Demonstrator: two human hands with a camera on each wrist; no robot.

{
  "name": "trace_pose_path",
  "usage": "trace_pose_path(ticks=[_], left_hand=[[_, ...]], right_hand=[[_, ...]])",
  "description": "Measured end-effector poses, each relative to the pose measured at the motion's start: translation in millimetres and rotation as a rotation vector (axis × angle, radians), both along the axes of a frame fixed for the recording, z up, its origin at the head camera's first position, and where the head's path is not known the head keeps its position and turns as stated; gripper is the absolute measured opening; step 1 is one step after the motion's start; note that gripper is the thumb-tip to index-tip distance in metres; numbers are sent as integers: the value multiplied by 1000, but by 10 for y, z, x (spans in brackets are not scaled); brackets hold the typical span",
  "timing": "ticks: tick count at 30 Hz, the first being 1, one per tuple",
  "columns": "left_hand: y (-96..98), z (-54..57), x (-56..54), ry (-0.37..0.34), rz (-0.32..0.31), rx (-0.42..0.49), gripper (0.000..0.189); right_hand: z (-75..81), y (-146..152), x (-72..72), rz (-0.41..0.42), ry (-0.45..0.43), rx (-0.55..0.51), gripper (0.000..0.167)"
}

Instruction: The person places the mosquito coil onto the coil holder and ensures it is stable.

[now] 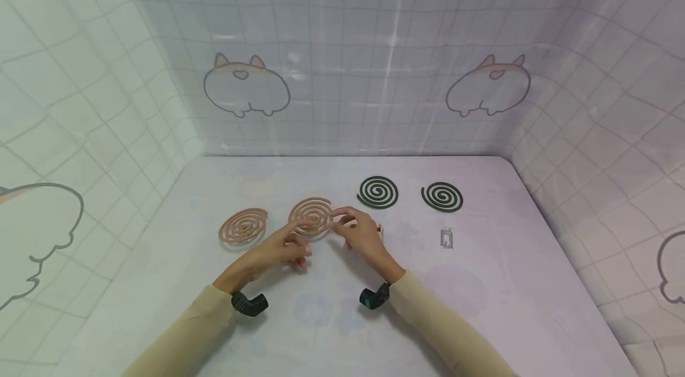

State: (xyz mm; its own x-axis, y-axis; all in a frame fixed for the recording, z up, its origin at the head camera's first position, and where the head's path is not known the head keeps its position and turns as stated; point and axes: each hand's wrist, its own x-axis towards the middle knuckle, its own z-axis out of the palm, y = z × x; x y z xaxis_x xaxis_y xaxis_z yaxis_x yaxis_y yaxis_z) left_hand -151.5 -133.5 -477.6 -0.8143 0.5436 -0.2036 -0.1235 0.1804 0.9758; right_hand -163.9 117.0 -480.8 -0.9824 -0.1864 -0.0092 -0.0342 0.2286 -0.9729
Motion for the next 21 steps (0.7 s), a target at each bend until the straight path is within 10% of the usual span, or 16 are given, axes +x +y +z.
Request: trace_pose_path(ticks=[9,21], left_hand=[[156,111,-59,73,-97,-41,52],[366,338,-232,174,-72,25,33]], right_hand=[[44,148,16,-24,12,-56,31],[102,343,27,-76,-19,-69,38]])
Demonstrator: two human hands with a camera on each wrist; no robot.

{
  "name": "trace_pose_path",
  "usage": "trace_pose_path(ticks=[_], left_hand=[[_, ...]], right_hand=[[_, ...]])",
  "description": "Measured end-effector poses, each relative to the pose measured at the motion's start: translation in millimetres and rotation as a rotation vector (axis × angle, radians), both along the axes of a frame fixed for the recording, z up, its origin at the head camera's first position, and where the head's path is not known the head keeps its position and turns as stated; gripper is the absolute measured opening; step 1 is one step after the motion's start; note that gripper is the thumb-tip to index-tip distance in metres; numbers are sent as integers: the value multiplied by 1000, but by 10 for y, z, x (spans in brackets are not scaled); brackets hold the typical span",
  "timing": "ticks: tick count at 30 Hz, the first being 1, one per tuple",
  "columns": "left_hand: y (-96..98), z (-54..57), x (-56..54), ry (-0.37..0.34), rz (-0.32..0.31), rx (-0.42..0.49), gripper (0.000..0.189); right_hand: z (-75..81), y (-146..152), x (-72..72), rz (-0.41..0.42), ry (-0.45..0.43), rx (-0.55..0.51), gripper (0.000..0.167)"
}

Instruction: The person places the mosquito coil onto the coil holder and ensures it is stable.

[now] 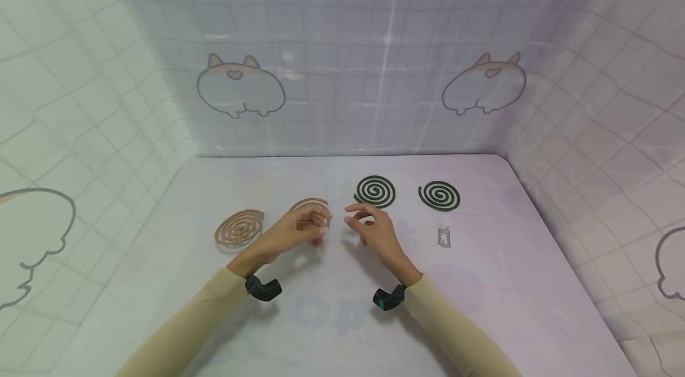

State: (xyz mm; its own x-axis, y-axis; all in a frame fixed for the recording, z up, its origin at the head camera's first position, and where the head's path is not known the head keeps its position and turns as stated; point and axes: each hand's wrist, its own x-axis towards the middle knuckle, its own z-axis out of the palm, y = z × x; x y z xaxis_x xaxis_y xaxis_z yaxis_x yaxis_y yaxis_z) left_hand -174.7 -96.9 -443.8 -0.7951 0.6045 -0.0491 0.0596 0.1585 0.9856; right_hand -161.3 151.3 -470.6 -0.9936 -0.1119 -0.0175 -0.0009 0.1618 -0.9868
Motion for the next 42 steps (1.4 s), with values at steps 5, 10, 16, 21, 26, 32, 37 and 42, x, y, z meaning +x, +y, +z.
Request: trace_pose_path(ticks=[5,10,16,21,26,32,37,42], left_hand=[[87,41,-63,52,61,15,29],[162,75,-115,39,118,-27,28],[227,128,-167,37,145,-75,27],[299,143,-211,77,177,-103,27],[403,179,-243,119,169,-45,28],[497,165,-313,129,182,6,26],[581,141,-374,116,237,25,24],[666,130,-426,112,252,37,23]], right_hand=[[46,72,-6,-35,-25,-17,37],[88,151,-8,-48,9,-13,29],[77,233,-28,-53,29,-17,36],[73,306,-38,-68,14,-25,34],[154,367,-1,-94,3,-18,35],[378,392,93,-119,17,-6,33],[296,489,15,-158,-5,-1,32],[84,612,-125,-183,-31,-12,37]])
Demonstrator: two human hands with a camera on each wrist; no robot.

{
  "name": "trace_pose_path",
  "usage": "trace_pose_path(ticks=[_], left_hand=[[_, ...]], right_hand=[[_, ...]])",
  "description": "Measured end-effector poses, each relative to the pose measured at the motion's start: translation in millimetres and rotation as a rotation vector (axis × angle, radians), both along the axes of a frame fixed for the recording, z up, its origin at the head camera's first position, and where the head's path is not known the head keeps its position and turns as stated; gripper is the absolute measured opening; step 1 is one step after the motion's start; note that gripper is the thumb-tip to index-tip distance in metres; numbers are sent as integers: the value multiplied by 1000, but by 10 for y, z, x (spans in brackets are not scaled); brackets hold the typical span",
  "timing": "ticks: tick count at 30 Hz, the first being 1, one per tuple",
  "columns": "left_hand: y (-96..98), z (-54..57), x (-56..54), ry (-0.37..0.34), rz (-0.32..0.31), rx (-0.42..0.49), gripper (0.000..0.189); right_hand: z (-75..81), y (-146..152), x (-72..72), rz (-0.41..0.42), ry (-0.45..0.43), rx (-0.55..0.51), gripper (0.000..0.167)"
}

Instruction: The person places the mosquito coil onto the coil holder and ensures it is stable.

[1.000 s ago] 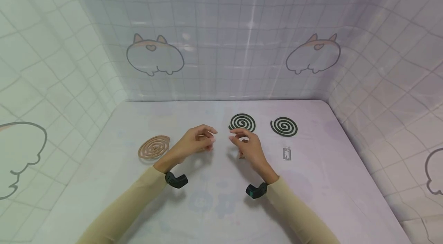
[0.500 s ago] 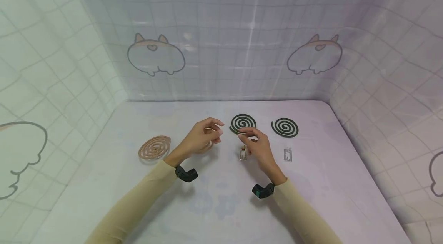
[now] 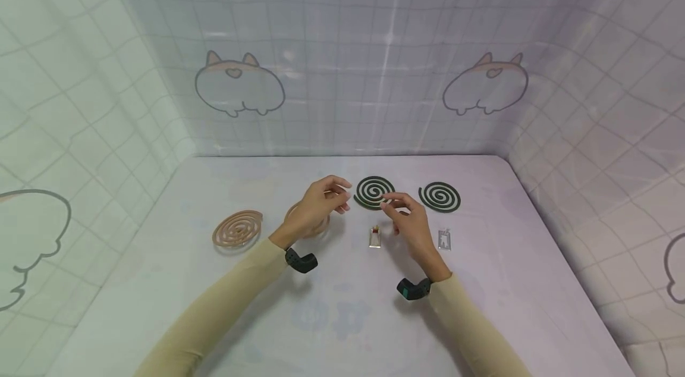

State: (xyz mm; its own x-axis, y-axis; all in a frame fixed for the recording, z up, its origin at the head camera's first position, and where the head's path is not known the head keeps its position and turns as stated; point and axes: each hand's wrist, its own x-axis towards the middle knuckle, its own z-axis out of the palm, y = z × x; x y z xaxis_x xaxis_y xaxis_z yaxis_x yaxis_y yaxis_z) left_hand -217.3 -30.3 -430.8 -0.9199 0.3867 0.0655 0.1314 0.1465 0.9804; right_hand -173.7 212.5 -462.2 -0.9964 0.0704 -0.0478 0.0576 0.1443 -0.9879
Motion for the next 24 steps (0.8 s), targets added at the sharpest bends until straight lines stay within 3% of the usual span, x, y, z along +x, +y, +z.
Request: trace_pose_path(ticks=[7,14,24], left_hand=[[80,-16,-88,-10,22,-16,24],[159,-81,-219,-27,36,-85,32],[289,-143,-351,-82,65,-94,36]], right_hand=[[-133,87,-88,-32,12,10,40],[-166,136,-134,-43,3,40,41],[-175,168,-268,-68,-46,70,39]])
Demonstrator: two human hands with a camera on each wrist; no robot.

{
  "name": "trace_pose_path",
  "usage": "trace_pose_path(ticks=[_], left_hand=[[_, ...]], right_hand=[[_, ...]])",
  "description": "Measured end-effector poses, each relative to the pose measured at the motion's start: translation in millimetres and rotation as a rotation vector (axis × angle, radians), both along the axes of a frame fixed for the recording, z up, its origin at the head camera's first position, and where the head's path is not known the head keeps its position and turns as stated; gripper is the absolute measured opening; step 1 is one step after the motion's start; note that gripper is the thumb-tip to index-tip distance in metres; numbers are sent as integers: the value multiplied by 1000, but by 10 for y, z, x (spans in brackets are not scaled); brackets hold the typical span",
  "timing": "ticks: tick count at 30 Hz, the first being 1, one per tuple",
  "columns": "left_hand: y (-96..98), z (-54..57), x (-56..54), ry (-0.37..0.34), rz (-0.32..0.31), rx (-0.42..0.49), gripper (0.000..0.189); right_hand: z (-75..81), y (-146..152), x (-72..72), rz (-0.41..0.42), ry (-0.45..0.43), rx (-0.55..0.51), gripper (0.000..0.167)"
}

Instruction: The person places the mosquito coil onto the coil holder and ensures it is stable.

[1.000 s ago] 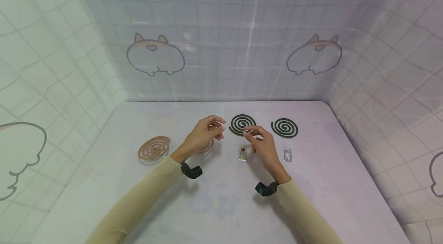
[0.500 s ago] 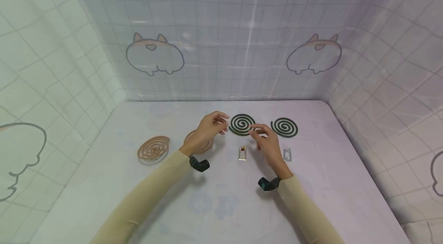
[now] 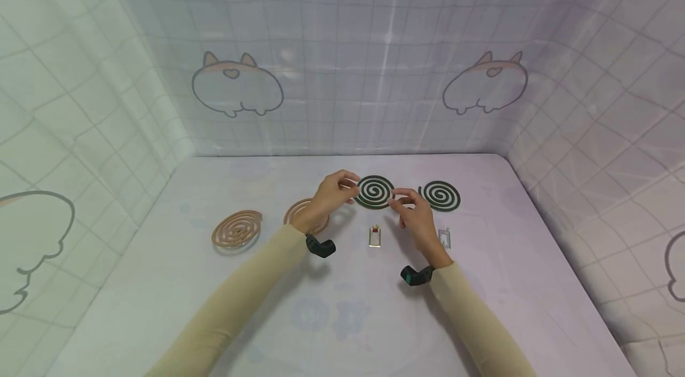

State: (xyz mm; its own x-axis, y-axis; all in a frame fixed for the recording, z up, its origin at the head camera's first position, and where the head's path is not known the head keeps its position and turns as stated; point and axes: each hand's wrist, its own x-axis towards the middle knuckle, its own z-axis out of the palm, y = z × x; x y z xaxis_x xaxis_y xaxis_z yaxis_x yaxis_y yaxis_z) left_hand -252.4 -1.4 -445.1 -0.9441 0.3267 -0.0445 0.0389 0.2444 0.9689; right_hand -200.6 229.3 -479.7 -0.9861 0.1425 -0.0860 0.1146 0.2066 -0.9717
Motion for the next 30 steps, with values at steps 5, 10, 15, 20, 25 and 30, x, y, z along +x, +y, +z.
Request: trace_pose_path(ticks=[5,10,15,20,25,30], left_hand=[[54,-44,-93,-19,31,-28,36],[93,-83,-180,-2,43,-94,34],[138,-88,-241,4,58,-184,32],[192,-88,-282,15,68,-223,32],[214,-106,-317,-7,79,-231,35],[227,-171,-384,-42,71,-232,36]], right_hand=[[-25,30,-93,5,-34,24,41],[-52,39,-183,8,-36,35,44],[-77,48,-281,-1,-40,26,45],[-104,46,-372,-17,-61,43,47],[-98,23,-440,-13,-103,118,51],[-82,10,-483,-3,-131,210,52]])
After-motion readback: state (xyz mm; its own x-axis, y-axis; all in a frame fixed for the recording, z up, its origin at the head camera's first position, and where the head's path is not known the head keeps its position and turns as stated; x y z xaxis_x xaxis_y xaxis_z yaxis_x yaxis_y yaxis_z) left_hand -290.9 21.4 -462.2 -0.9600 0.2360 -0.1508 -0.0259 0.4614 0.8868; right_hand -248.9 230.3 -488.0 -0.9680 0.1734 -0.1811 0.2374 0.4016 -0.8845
